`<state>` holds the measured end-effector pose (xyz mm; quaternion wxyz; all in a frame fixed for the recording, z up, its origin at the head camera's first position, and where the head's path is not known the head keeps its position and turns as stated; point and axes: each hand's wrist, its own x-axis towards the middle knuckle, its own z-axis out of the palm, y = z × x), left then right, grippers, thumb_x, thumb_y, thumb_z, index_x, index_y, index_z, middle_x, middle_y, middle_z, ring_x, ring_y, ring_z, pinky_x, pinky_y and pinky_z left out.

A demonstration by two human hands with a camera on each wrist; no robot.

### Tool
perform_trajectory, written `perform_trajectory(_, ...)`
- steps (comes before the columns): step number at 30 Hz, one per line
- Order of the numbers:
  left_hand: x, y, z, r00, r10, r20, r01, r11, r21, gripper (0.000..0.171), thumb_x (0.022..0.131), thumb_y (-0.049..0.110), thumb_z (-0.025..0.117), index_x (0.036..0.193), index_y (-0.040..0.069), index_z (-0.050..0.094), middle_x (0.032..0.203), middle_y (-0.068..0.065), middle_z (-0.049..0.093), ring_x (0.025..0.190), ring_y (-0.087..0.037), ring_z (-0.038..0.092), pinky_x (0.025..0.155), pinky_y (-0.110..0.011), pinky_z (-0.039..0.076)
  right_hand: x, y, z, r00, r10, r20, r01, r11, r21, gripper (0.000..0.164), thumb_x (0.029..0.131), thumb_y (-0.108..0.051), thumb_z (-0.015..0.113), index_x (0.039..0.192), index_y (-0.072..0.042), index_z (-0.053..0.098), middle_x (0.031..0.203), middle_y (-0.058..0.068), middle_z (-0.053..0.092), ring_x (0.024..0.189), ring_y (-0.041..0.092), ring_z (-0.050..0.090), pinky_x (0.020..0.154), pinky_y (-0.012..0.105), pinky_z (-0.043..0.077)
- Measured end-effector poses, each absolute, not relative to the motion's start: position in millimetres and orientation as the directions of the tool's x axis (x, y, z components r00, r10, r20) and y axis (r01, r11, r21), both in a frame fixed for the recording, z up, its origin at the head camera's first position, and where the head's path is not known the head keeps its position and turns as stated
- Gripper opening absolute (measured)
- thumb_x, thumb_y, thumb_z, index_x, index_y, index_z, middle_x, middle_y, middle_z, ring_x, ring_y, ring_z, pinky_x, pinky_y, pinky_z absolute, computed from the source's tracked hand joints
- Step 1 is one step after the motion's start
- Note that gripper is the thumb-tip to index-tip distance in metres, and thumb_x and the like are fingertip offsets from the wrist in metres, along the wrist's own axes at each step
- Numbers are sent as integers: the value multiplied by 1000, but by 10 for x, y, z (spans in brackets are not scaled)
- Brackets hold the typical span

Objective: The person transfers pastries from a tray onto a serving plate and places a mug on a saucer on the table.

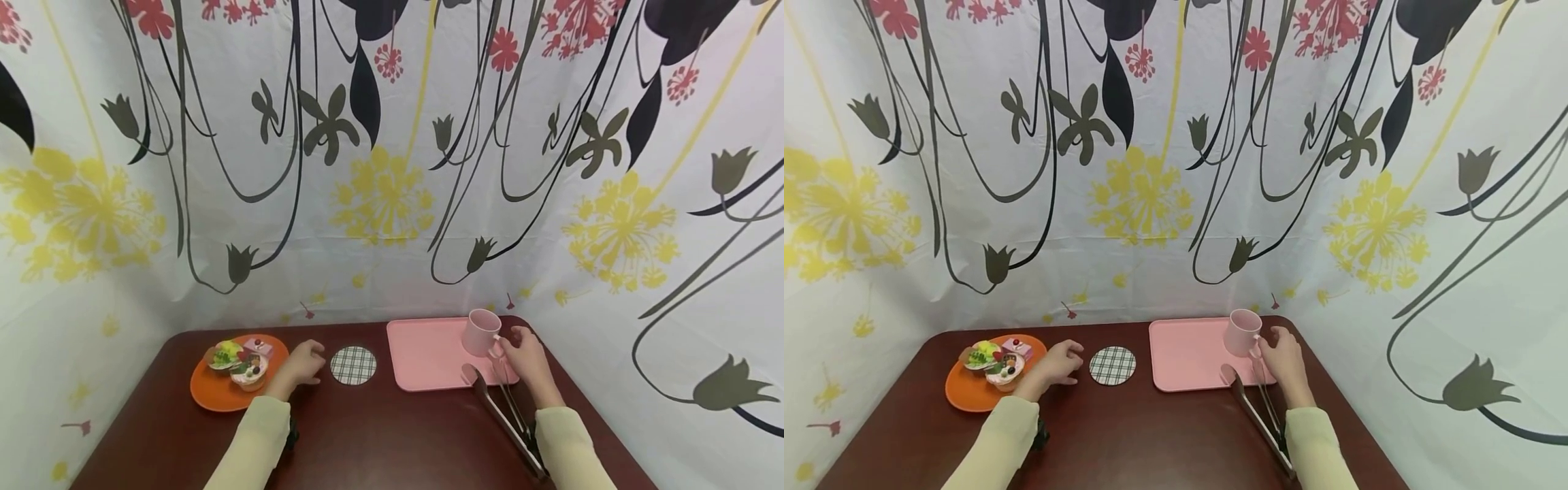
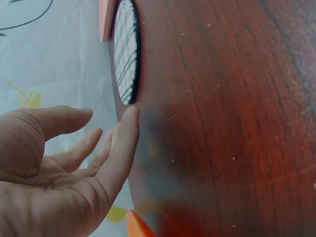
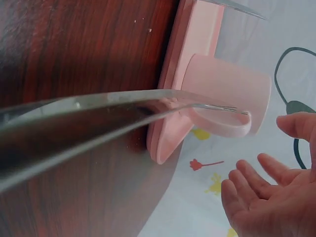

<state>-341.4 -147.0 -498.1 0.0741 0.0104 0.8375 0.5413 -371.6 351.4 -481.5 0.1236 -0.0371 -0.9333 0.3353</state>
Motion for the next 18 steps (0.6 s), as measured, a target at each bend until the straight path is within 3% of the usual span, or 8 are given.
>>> perform_trajectory(5, -3458, -1454, -5014, -980, 87, -180, -123, 453, 883, 51, 109, 10, 56, 149, -17, 40, 146, -41, 50, 134, -53, 57, 95, -53, 65, -3772, 3488, -4843, -971, 148, 188, 0, 785, -620, 66, 107, -30, 61, 152, 15, 42, 149, 42, 51, 140, 57, 49, 116, 69, 44)
perform_trajectory(9, -3477, -1433, -5030, -979, 84, -185, -121, 491, 863, 56, 109, 16, 58, 149, -18, 38, 149, -40, 48, 132, -51, 59, 102, -56, 61, -3804, 3459, -4866, -975, 147, 169, 8, 778, -628, 66, 109, -31, 60, 153, 15, 41, 149, 42, 50, 140, 57, 49, 116, 69, 44)
perform_trajectory(18, -3525, -1329, -5105, -978, 65, -200, -151, 448, 881, 41, 108, 11, 60, 133, -20, 50, 133, -36, 55, 121, -47, 66, 92, -51, 67, -3855, 3434, -4918, -984, 154, 88, 56, 739, -672, 61, 110, -34, 52, 150, 13, 46, 152, 39, 51, 141, 55, 50, 118, 68, 43)
